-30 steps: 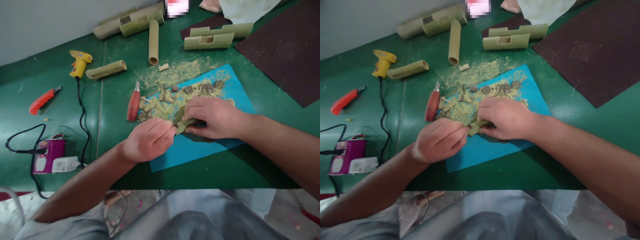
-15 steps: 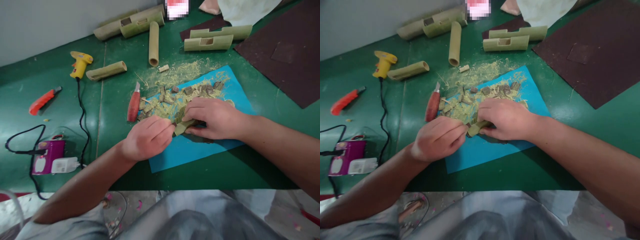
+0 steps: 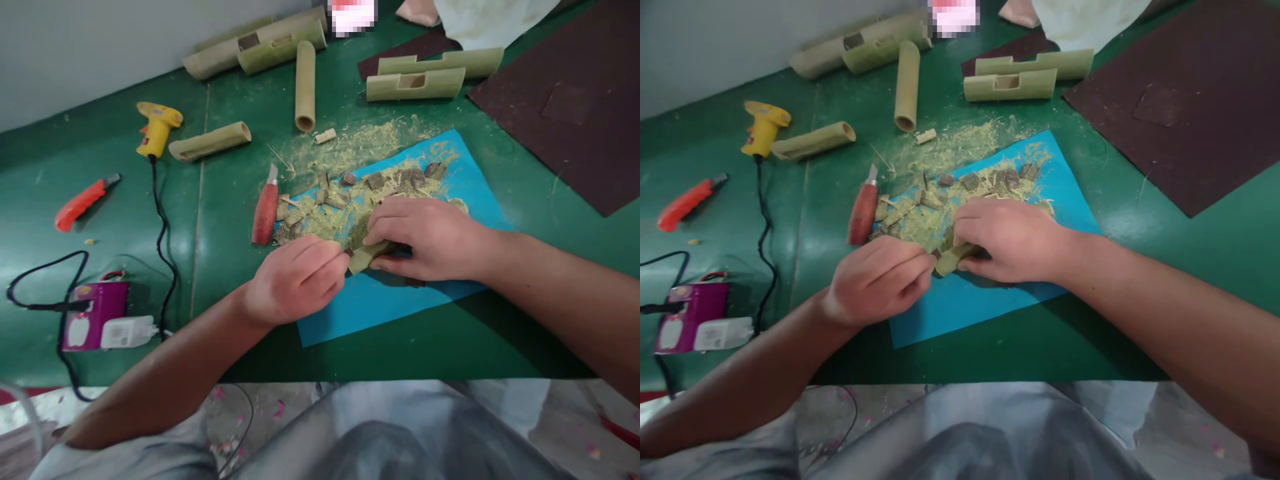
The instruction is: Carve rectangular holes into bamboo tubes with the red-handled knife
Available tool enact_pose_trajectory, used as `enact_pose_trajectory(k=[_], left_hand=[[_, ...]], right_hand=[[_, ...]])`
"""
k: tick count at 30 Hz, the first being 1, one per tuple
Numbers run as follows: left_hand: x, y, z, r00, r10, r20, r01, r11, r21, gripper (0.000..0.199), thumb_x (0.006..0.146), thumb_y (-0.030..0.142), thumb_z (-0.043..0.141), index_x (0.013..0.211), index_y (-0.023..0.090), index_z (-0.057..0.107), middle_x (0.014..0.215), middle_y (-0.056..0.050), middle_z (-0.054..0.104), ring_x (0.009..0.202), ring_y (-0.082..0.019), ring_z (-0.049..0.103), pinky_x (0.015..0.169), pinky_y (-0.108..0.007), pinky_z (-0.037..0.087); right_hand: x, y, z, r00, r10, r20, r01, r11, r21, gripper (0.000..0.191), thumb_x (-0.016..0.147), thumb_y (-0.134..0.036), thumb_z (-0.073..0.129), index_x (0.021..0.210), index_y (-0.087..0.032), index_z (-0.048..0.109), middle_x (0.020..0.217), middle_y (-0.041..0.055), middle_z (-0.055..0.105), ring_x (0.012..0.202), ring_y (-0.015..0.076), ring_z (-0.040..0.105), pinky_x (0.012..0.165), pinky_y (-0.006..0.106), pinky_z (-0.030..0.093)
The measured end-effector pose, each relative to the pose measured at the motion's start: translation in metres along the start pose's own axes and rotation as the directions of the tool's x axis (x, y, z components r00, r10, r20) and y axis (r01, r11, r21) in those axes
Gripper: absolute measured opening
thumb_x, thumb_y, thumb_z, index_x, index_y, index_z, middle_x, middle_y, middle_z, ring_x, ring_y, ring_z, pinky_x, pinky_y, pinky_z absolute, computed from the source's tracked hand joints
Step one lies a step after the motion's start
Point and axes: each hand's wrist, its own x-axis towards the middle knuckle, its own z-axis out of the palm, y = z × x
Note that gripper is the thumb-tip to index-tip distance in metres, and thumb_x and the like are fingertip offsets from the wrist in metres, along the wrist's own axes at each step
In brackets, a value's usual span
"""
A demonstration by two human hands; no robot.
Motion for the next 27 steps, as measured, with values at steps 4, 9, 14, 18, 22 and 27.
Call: enact_pose_trajectory(k=[4, 9, 14, 18, 22, 27], left_hand=[[-0.0013, 0.0003, -0.001, 1.0, 0.015, 0.01, -0.015, 1.0, -0.015, 0.009, 0.106, 0.014, 0.059, 0.108, 0.015, 0.068, 0.092, -0.004, 0.076, 0.076, -0.017, 0.069, 0.071, -0.031, 0.06], [-0.0006, 0.0039, 0.0003, 1.0, -0.017, -0.002, 0.017, 1.0, -0.012, 0.008, 0.104, 0.013, 0.06, 0.108, 0.014, 0.068, 0.092, -0.005, 0.077, 0.075, -0.017, 0.067, 0.069, -0.032, 0.059], [-0.0012, 0.003, 0.0019, 0.999, 0.045, -0.001, -0.045, 0.996, -0.074, 0.012, 0.107, 0.015, 0.056, 0.108, 0.013, 0.068, 0.091, -0.005, 0.076, 0.075, -0.017, 0.067, 0.068, -0.031, 0.058], [-0.0021, 0.002, 0.0021, 1.0, -0.017, -0.003, 0.017, 0.999, -0.04, 0.009, 0.105, 0.013, 0.06, 0.108, 0.016, 0.067, 0.093, -0.004, 0.076, 0.075, -0.016, 0.067, 0.068, -0.031, 0.057], [-0.0022, 0.0028, 0.0027, 0.999, 0.047, 0.002, -0.047, 0.996, -0.079, 0.011, 0.107, 0.015, 0.057, 0.108, 0.015, 0.068, 0.092, -0.004, 0.076, 0.075, -0.016, 0.067, 0.068, -0.031, 0.057], [-0.0017, 0.0013, 0.0025, 1.0, 0.022, -0.006, -0.022, 0.999, -0.022, 0.009, 0.106, 0.014, 0.059, 0.108, 0.013, 0.068, 0.09, -0.005, 0.076, 0.075, -0.017, 0.066, 0.068, -0.032, 0.057]], right_hand=[[-0.0007, 0.0004, 0.0011, 1.0, -0.01, -0.015, 0.01, 1.0, -0.004, 0.014, 0.102, -0.032, 0.068, 0.095, -0.02, 0.07, 0.102, 0.0093, 0.073, 0.099, 0.025, 0.065, 0.085, 0.037, 0.048], [0.0005, 0.0002, 0.0005, 1.0, -0.001, -0.003, 0.001, 1.0, -0.007, 0.015, 0.102, -0.033, 0.068, 0.095, -0.02, 0.07, 0.101, 0.0092, 0.073, 0.099, 0.0254, 0.065, 0.085, 0.037, 0.048], [0.0001, -0.0002, 0.0002, 1.0, 0.016, 0.005, -0.016, 1.0, -0.001, 0.015, 0.102, -0.033, 0.067, 0.094, -0.021, 0.069, 0.104, 0.0091, 0.074, 0.1, 0.0254, 0.065, 0.086, 0.038, 0.049], [0.0005, -0.0003, 0.0, 1.0, 0.011, 0.006, -0.012, 1.0, 0.01, 0.015, 0.102, -0.034, 0.067, 0.094, -0.021, 0.068, 0.103, 0.0091, 0.073, 0.1, 0.0256, 0.065, 0.086, 0.038, 0.049], [0.0009, -0.0003, -0.0004, 1.0, 0.009, -0.007, -0.009, 1.0, 0.005, 0.014, 0.101, -0.033, 0.067, 0.092, -0.022, 0.067, 0.1, 0.008, 0.073, 0.098, 0.0252, 0.064, 0.085, 0.038, 0.048], [0.0004, -0.0002, -0.0001, 1.0, 0.016, 0.003, -0.016, 1.0, 0.007, 0.015, 0.102, -0.033, 0.067, 0.094, -0.021, 0.069, 0.102, 0.009, 0.073, 0.099, 0.0253, 0.064, 0.085, 0.037, 0.047]])
